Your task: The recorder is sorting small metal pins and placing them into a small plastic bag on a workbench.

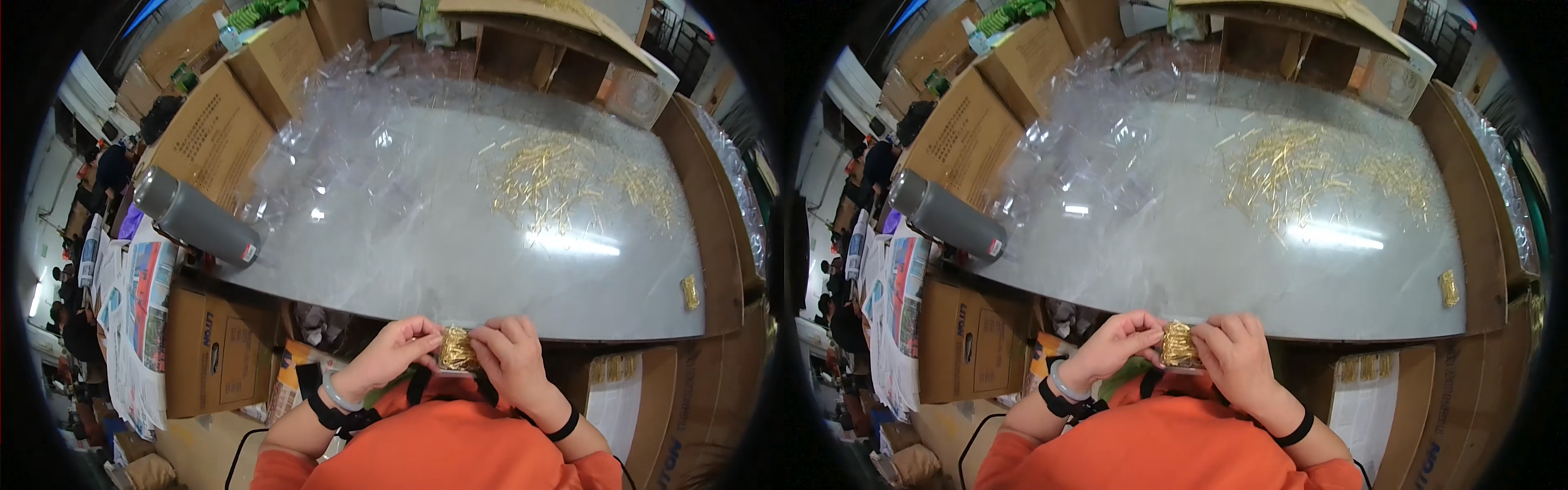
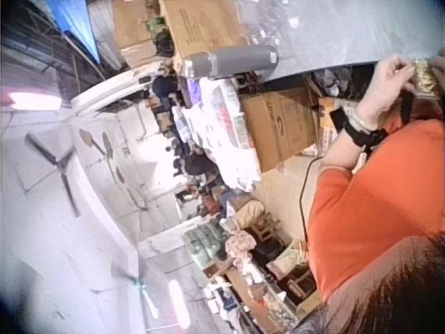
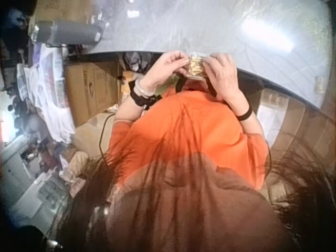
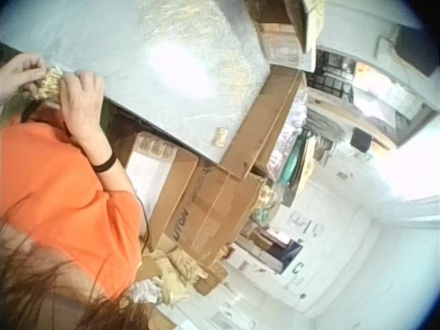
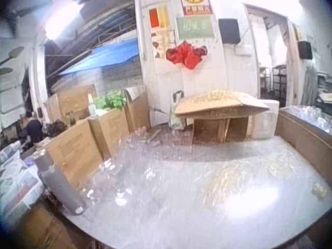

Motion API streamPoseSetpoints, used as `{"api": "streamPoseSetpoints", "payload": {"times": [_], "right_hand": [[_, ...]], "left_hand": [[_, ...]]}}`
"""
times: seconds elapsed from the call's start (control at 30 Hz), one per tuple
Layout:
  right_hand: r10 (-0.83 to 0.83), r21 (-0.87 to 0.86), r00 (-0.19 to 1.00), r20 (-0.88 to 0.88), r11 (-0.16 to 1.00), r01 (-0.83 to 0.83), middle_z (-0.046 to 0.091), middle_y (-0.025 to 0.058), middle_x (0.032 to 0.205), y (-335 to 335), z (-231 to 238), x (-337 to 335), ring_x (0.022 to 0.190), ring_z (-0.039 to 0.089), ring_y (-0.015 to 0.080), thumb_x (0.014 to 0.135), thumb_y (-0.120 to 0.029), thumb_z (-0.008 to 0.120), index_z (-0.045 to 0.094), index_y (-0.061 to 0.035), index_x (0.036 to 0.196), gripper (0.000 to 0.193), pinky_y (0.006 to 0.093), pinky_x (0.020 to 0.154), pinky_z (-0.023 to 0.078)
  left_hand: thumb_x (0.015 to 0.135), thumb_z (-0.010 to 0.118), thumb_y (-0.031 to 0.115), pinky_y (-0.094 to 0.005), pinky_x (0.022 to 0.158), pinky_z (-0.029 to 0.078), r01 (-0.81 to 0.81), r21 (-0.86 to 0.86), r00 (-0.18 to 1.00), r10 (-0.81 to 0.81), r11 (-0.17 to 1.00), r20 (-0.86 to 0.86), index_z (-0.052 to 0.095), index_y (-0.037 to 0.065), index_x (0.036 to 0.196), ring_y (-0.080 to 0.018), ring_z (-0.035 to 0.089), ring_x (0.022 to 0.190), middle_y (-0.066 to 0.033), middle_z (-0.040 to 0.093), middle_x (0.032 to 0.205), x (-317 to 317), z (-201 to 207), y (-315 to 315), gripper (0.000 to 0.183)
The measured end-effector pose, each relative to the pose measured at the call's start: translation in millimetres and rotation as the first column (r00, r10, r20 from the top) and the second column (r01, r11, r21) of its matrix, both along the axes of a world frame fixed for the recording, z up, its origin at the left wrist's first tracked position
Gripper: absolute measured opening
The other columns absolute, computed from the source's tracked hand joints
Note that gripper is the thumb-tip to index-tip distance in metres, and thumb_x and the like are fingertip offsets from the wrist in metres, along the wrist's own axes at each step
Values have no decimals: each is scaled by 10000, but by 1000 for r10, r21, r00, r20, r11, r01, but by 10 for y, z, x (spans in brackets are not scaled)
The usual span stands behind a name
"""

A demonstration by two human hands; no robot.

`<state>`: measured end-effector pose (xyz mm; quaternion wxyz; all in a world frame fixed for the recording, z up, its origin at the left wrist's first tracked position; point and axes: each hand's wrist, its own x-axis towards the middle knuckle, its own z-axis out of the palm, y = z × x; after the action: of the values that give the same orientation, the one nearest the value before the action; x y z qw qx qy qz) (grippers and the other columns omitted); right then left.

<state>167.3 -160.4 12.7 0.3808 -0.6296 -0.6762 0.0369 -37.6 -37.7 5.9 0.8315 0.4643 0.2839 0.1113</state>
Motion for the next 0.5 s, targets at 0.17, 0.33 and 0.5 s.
{"api": "streamPoseSetpoints", "payload": {"times": [0.17,0.33,0.5], "right_hand": [[-105,97,991,84,991,97,630,70,983,536,53,270,938,569,299,877,-81,717,676,-86,1024,152,429,840,459],[-199,52,966,165,980,193,621,70,958,684,-66,298,918,566,302,889,-79,691,669,-95,1005,120,435,833,448],[-145,-1,979,146,989,147,630,81,974,689,-73,344,934,571,311,895,-75,685,676,-93,1025,132,431,832,448]], "left_hand": [[1070,581,131,-295,767,579,3,178,998,-15,984,64,606,-13,1100,-122,659,886,-95,663,1130,462,-31,573,149],[999,673,155,-364,840,546,140,746,945,137,651,-296,604,-25,1157,-224,665,983,-154,660,1174,640,75,668,249],[924,749,258,-523,1139,407,-6,997,997,83,78,-1,569,-52,1321,-423,488,1365,-246,547,1404,714,-40,368,534]]}}
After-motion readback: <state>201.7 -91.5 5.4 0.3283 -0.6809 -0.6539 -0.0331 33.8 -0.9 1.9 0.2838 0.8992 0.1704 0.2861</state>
